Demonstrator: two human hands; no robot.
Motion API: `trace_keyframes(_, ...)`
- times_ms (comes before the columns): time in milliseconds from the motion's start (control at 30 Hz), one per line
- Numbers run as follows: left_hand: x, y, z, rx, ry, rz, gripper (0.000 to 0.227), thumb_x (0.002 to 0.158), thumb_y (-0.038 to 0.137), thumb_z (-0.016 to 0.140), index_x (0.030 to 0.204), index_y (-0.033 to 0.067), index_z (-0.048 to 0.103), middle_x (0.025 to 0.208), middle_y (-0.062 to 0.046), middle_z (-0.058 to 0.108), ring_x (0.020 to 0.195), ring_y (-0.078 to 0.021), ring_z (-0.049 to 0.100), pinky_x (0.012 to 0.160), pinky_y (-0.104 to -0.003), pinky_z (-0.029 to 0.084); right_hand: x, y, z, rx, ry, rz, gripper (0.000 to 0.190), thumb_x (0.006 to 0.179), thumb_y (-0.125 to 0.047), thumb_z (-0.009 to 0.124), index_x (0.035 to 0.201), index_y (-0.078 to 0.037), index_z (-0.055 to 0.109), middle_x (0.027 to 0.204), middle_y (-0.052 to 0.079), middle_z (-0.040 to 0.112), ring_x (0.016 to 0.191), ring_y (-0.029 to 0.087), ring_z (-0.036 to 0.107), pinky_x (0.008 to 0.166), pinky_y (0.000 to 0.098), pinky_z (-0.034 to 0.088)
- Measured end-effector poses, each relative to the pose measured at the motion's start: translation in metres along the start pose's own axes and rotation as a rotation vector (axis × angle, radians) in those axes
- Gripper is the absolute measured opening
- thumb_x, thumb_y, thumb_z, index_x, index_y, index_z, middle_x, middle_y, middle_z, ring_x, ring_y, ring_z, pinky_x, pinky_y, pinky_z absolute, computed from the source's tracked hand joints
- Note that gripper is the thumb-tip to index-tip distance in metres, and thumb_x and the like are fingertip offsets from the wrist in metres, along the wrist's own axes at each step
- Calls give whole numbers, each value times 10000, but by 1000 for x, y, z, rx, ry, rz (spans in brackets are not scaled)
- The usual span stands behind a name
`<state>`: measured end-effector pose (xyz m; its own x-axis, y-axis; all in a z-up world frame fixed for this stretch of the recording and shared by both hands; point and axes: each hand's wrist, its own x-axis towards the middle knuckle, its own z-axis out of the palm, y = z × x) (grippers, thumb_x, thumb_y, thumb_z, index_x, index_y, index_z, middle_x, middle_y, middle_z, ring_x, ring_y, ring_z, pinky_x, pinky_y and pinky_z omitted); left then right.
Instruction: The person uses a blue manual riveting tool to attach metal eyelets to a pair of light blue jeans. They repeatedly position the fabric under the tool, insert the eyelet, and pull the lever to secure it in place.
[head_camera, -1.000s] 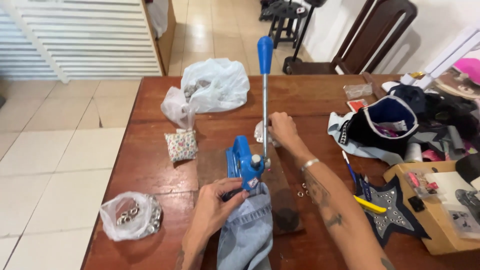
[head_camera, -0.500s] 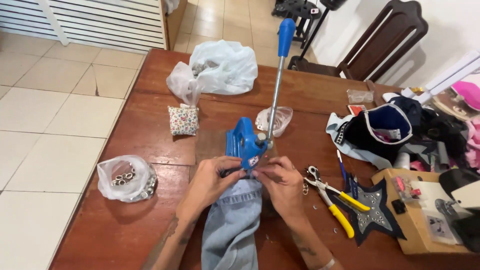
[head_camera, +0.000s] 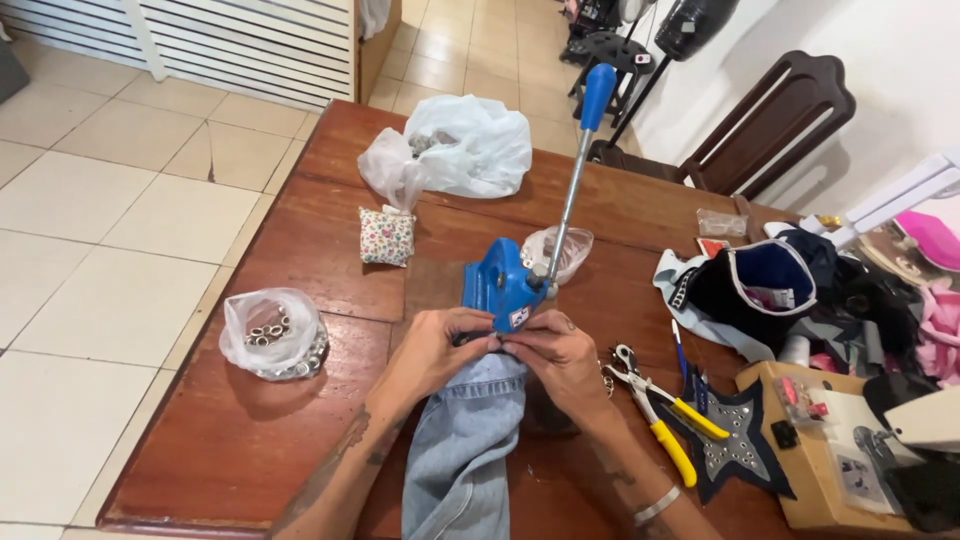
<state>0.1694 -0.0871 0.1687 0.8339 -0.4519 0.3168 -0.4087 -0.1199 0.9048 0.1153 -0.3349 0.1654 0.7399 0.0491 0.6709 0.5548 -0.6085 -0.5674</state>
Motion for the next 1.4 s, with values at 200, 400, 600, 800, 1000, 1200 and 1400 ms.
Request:
trace_keyframes(200,3,5,-4,11,-15,0,282,1001,248,959,1264,154,998,1342,-151,966,1263,-452,895,1003,-499,727,11,18,-9,244,-192,184,157,960,-123,1065,1113,-148,1037,1062,61,833,1025,170,790,1021,388,667)
trace_keyframes(400,4,8,-4,-3,-15,13,284,997,264,966,1260,160,997,1345,-143,967,1271,-446,894,1006,-505,726,28,11,-11,323,-256,273,183,898,-90,1095,1067,-81,1022,1060,115,818,1065,213,792,1052,414,680)
trace_keyframes(600,4,1,-4,-9,-28,-18,307,988,238,968,1282,150,989,1377,-139,961,1314,-445,877,1039,-495,714,34,8,-11,360,-315,255,199,903,-76,1094,1091,-101,1034,1141,117,872,1147,210,793,1107,430,662)
trace_keyframes(800,5,-4,-5,-69,-24,-76,378,932,205,1027,1291,93,987,1367,-185,957,1296,-460,889,1053,-484,708,39,13,-11,356,-366,257,236,883,-86,1113,1103,-74,1028,1102,128,922,1101,219,829,1054,424,689)
trace_keyframes(1000,4,-6,-3,-48,-26,-106,415,911,266,1035,1281,89,971,1417,-122,950,1338,-438,871,1079,-499,691,42,14,-14,390,-432,322,301,904,-41,1088,1196,-42,1018,1133,130,942,1117,240,842,1080,490,702)
trace_keyframes(1200,5,-8,-1,-25,-22,-104,412,909,289,1041,1273,108,976,1396,-96,954,1314,-428,875,1070,-485,696,43,20,-16,344,-448,285,296,911,-70,1087,1199,-48,1023,1193,150,971,1187,258,876,1097,488,700)
trace_keyframes(1400,5,-13,-2,-16,-45,-97,422,889,323,1028,1275,160,982,1410,-49,952,1328,-402,873,1057,-489,694,58,-6,-16,320,-447,52,95,942,-109,1071,958,-70,986,878,73,887,910,200,858,939,427,690)
